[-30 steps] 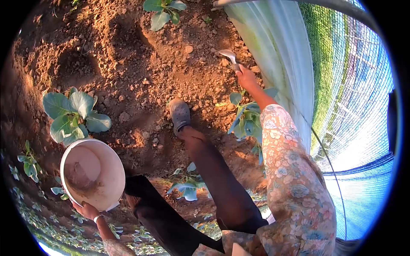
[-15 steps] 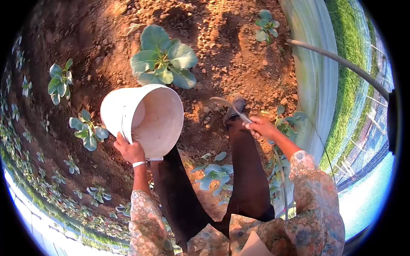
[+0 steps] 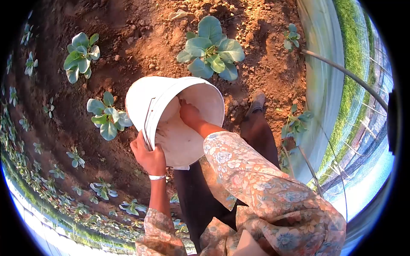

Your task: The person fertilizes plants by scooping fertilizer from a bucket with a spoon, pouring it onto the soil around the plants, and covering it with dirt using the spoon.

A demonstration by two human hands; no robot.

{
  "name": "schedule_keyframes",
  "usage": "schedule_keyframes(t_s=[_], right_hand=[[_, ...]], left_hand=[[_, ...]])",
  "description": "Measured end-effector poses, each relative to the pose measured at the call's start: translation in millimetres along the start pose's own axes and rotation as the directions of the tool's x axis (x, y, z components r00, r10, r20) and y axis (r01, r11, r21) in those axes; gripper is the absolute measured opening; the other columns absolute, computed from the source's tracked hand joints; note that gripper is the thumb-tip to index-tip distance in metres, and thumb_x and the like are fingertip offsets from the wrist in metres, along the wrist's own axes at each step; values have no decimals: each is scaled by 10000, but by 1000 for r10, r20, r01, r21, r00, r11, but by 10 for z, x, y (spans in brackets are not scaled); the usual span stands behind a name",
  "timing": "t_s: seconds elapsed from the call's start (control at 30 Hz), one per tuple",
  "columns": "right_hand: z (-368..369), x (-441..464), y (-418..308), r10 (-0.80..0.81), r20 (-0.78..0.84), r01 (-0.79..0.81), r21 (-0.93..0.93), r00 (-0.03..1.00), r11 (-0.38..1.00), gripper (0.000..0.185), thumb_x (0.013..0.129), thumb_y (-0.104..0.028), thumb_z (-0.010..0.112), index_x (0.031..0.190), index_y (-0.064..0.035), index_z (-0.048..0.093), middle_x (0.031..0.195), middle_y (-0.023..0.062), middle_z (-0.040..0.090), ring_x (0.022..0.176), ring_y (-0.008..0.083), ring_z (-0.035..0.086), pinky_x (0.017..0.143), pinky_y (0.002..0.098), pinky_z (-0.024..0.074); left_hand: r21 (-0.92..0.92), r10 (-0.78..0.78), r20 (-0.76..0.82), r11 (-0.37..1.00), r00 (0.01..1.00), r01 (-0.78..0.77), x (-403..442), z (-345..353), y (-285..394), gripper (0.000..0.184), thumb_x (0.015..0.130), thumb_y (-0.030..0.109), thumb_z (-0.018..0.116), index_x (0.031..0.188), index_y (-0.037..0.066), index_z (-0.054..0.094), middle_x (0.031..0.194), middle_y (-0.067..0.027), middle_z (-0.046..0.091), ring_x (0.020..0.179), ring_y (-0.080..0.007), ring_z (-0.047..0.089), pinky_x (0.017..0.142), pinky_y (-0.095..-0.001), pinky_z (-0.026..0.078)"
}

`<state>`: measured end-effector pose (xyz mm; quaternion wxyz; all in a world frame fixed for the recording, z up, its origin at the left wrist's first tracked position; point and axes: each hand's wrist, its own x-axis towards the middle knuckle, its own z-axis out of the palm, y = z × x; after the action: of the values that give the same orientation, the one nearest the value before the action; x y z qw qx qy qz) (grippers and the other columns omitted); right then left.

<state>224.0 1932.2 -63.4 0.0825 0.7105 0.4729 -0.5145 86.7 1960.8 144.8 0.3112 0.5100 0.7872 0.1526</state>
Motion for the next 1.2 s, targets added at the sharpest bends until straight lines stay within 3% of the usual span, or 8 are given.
schedule_keyframes(t_s=[0.13, 0.2, 0.27, 0.33, 0.53, 0.8, 1.0, 1.2], right_hand=[[159, -11, -13, -209, -10, 208, 157, 978, 965, 273, 826, -192, 547, 1044, -30, 568, 846, 210, 631, 815, 352, 628, 691, 413, 509], [-67, -43, -61, -236, 150, 202, 212, 960, 956, 235, 830, -199, 563, 992, -31, 588, 785, 190, 630, 707, 303, 624, 600, 382, 499], [-402, -89, -140, -177, 319, 13, 456, 931, 890, 208, 837, -201, 570, 951, -29, 602, 725, 157, 620, 599, 239, 589, 506, 339, 465], [-875, -168, -293, -79, 544, -408, 710, 835, 574, 192, 849, -196, 568, 921, -24, 610, 664, 110, 601, 492, 159, 522, 407, 286, 407], [-2293, -149, -582, -260, 625, -384, 701, 736, 601, 314, 873, -192, 542, 1134, -23, 586, 653, 73, 571, 436, 79, 409, 343, 224, 317], [-3735, -61, -428, -424, 401, -191, 869, 812, 457, 446, 871, -186, 547, 1295, -61, 482, 677, 41, 542, 445, 40, 404, 363, 189, 325], [-4086, 222, 197, -370, 317, -274, 947, 873, 165, 511, 876, -190, 563, 1339, -39, 408, 693, 37, 559, 447, 21, 401, 363, 167, 301], [-4280, 311, 1197, -179, 206, -176, 970, 962, 168, 549, 880, -231, 546, 1361, -34, 369, 726, 24, 557, 455, 17, 393, 374, 157, 307]], left_hand=[[39, 62, -10, 997, 998, -62, 84, -372, 287, 556, 581, -88, 531, 1126, 17, 558, 932, -147, 501, 865, -316, 518, 812, -374, 425], [62, 82, -14, 995, 997, -81, 166, -433, 446, 558, 583, -87, 542, 1129, 24, 560, 933, -144, 501, 859, -308, 522, 806, -371, 431], [111, 80, -37, 991, 996, -76, 275, -425, 578, 559, 586, -84, 555, 1132, 33, 563, 934, -138, 496, 856, -298, 526, 807, -367, 433], [182, 87, -55, 980, 995, -76, 425, -436, 788, 558, 586, -79, 560, 1132, 35, 563, 907, -139, 498, 861, -308, 527, 803, -375, 434], [292, 85, -245, 956, 966, -10, 946, -389, 1512, 477, 631, -34, 589, 1102, 41, 589, 892, -147, 530, 820, -314, 558, 748, -387, 449], [193, 104, -427, 981, 898, -22, 1968, -56, 1848, 446, 652, 52, 607, 1097, 74, 626, 842, -70, 549, 717, -200, 548, 704, -321, 458], [-172, -48, -251, 985, 967, 5, 2960, 324, 1906, 443, 635, 28, 554, 1070, 15, 638, 821, -23, 615, 691, -107, 538, 672, -251, 444], [-179, -110, -89, 979, 990, 93, 3638, 421, 1905, 371, 649, 17, 550, 1008, -1, 642, 822, -20, 618, 708, -111, 543, 689, -241, 438]])
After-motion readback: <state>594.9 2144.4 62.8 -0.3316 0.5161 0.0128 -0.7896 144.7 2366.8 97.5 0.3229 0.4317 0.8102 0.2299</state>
